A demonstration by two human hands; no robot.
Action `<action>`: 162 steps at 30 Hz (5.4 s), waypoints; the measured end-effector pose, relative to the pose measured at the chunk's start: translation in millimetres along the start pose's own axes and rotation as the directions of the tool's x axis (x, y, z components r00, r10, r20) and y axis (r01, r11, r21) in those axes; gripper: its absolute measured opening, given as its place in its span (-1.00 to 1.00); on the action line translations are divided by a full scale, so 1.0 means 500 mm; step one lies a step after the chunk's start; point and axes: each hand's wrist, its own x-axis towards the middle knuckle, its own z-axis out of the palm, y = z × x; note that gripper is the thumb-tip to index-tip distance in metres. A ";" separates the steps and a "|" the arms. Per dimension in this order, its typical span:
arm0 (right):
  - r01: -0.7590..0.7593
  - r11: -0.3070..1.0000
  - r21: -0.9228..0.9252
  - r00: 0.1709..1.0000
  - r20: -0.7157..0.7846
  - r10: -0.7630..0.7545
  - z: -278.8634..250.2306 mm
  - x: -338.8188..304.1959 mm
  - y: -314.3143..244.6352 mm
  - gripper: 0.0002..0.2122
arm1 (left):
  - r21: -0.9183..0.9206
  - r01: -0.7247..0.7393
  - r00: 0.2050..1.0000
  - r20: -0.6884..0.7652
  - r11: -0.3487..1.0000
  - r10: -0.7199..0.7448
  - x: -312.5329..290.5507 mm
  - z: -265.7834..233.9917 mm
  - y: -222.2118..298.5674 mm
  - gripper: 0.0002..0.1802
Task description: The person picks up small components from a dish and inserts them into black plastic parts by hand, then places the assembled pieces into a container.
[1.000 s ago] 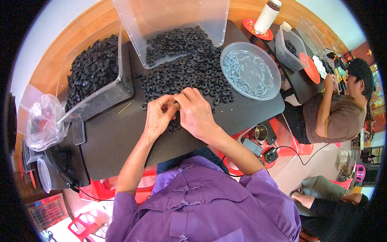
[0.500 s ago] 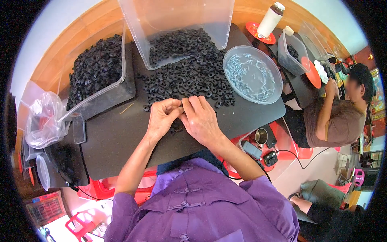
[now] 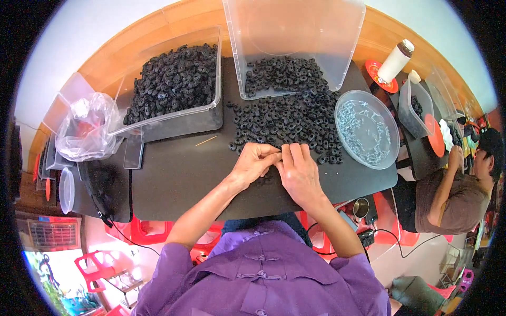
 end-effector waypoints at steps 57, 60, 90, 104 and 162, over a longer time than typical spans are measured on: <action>-0.683 0.723 0.105 0.724 -0.037 0.689 -0.066 -0.096 0.386 -0.90 | -0.001 -0.187 0.982 0.009 0.982 0.187 0.048 0.082 0.039 -0.76; -0.637 0.729 0.252 0.725 -0.127 0.677 -0.067 -0.094 0.382 -0.89 | -0.042 -0.191 0.982 -0.005 0.981 0.191 0.034 0.040 0.033 -0.70; -0.520 0.442 0.731 0.831 0.314 0.458 -0.025 -0.030 0.069 -0.88 | 0.064 -0.341 0.940 0.036 0.938 0.339 0.005 0.018 -0.008 -0.78; -0.520 0.723 0.455 0.797 -0.045 0.602 -0.050 -0.081 0.138 -0.94 | -0.102 -0.287 0.958 -0.038 0.953 0.284 0.010 0.019 -0.004 -0.79; -0.263 0.923 0.280 0.964 0.050 0.259 -0.013 -0.015 0.025 -0.88 | 0.288 -0.231 0.969 -0.020 0.929 0.247 -0.006 0.029 -0.012 -0.82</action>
